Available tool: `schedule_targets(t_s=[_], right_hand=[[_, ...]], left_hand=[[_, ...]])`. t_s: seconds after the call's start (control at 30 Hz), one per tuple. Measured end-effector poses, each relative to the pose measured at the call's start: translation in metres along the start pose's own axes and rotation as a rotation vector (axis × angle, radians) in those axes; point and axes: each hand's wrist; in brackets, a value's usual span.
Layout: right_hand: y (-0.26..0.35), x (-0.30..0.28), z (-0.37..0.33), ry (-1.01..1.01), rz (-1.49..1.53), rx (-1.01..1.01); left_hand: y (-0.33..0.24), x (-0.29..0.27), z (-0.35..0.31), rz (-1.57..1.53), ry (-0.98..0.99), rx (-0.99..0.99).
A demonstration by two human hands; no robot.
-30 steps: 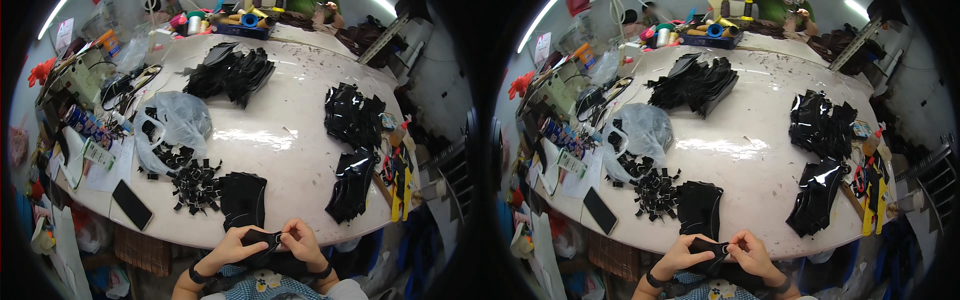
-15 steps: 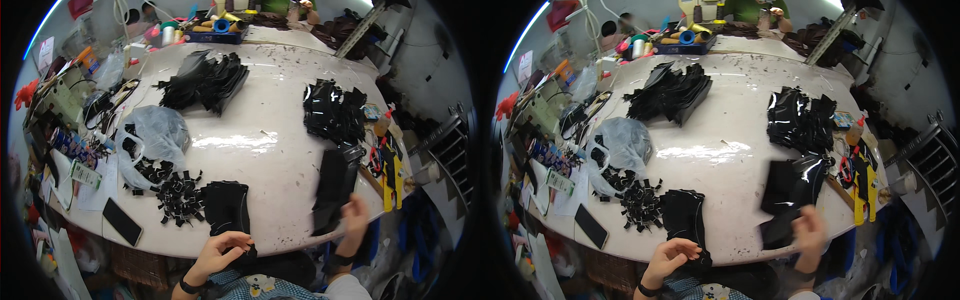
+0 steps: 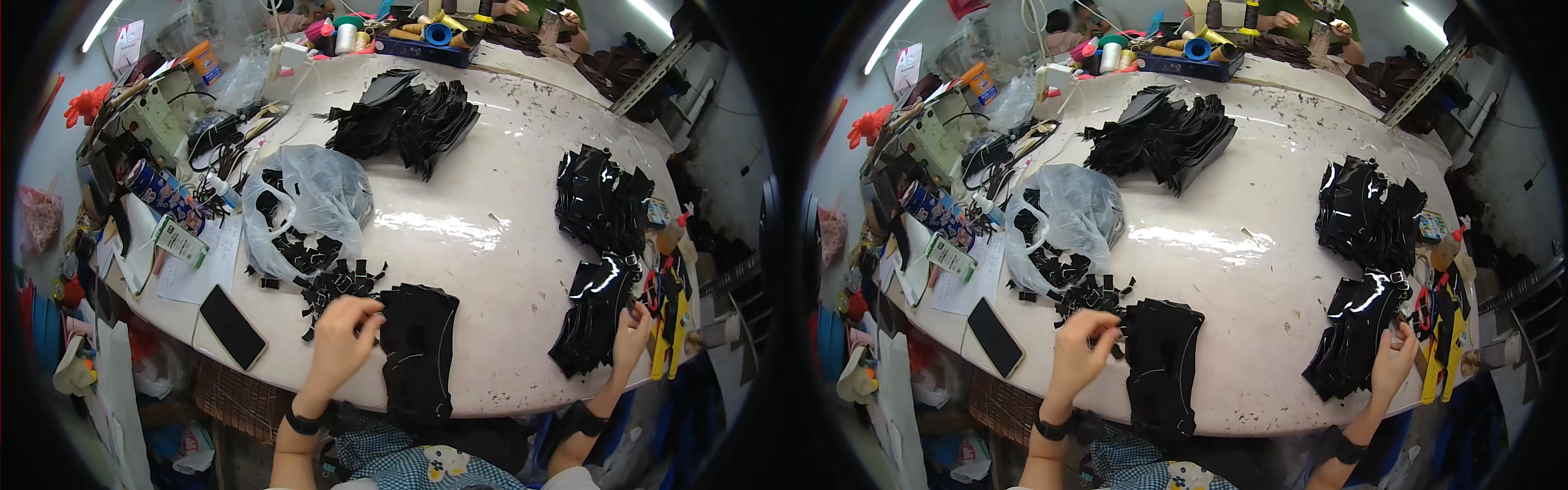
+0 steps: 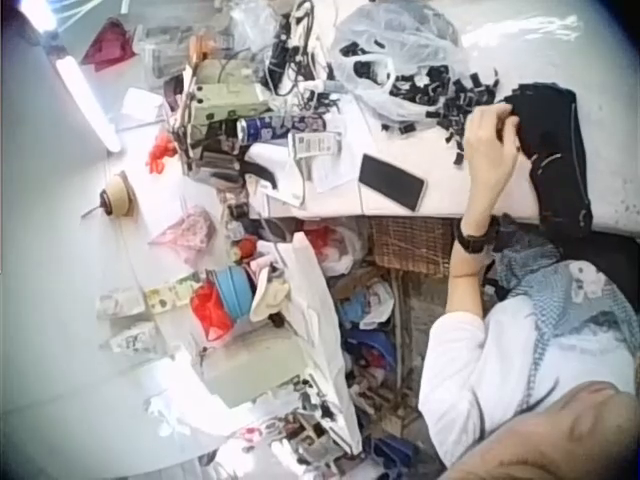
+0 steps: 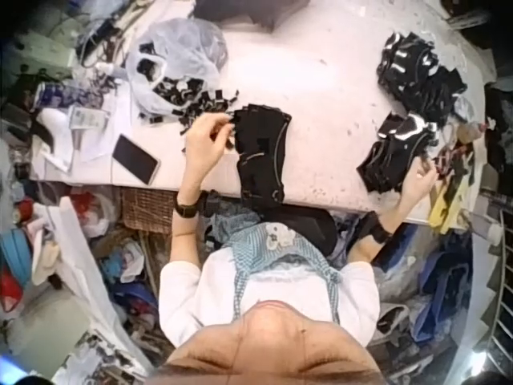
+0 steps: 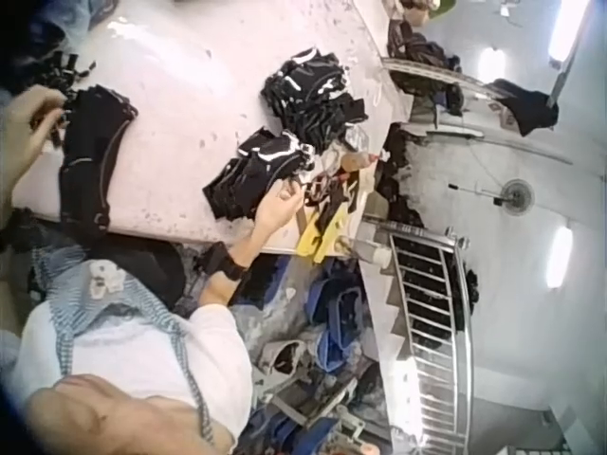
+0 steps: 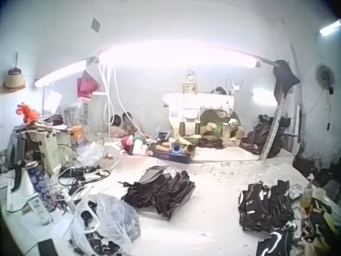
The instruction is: Attaching small metal buckles or clips to black shoe components using hands.
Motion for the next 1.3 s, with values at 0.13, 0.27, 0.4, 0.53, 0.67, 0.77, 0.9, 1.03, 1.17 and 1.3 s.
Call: schedule_targets(t_s=[0.13, 0.27, 0.4, 0.53, 0.67, 0.77, 0.9, 1.03, 1.17, 1.3], right_hand=[[0.023, -0.011, -0.015, -0.072, -0.025, -0.096], [0.035, -0.024, -0.027, -0.100, 0.004, -0.274], [0.062, -0.040, -0.053, -0.076, 0.000, -0.268], [0.091, -0.035, -0.087, 0.220, 0.249, -0.321], [0.114, -0.018, -0.127, 0.673, 0.365, -0.415], [0.119, -0.007, -0.149, 1.067, 0.415, -0.428], [0.133, -0.002, -0.166, 1.193, 0.445, -0.333], [0.132, 0.005, -0.174, 1.076, 0.413, -0.418], [0.125, 0.003, -0.170, 1.080, 0.409, -0.477], [0.125, 0.002, -0.169, 1.135, 0.487, -0.347]], left_hand=[[0.039, 0.004, 0.007, 0.184, -0.044, -0.002], [0.037, -0.007, 0.003, 0.213, -0.064, -0.030], [0.008, -0.020, 0.003, 0.079, -0.220, -0.052], [-0.008, -0.018, -0.015, -0.561, -0.283, -0.190], [-0.029, -0.011, -0.024, -1.047, -0.120, -0.321], [-0.038, 0.004, -0.035, -1.196, -0.044, -0.386], [-0.056, 0.025, -0.046, -1.371, 0.075, -0.442], [-0.065, 0.038, -0.053, -1.336, 0.137, -0.440], [-0.064, 0.039, -0.057, -1.212, 0.164, -0.429], [-0.067, 0.035, -0.051, -1.219, 0.175, -0.455]])
Point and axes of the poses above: each hand's wrist, its own z-axis towards the middle knuckle, its own x-axis out of the palm, y = z × x, and after that the axes turned 14 degrees about x, right-handed
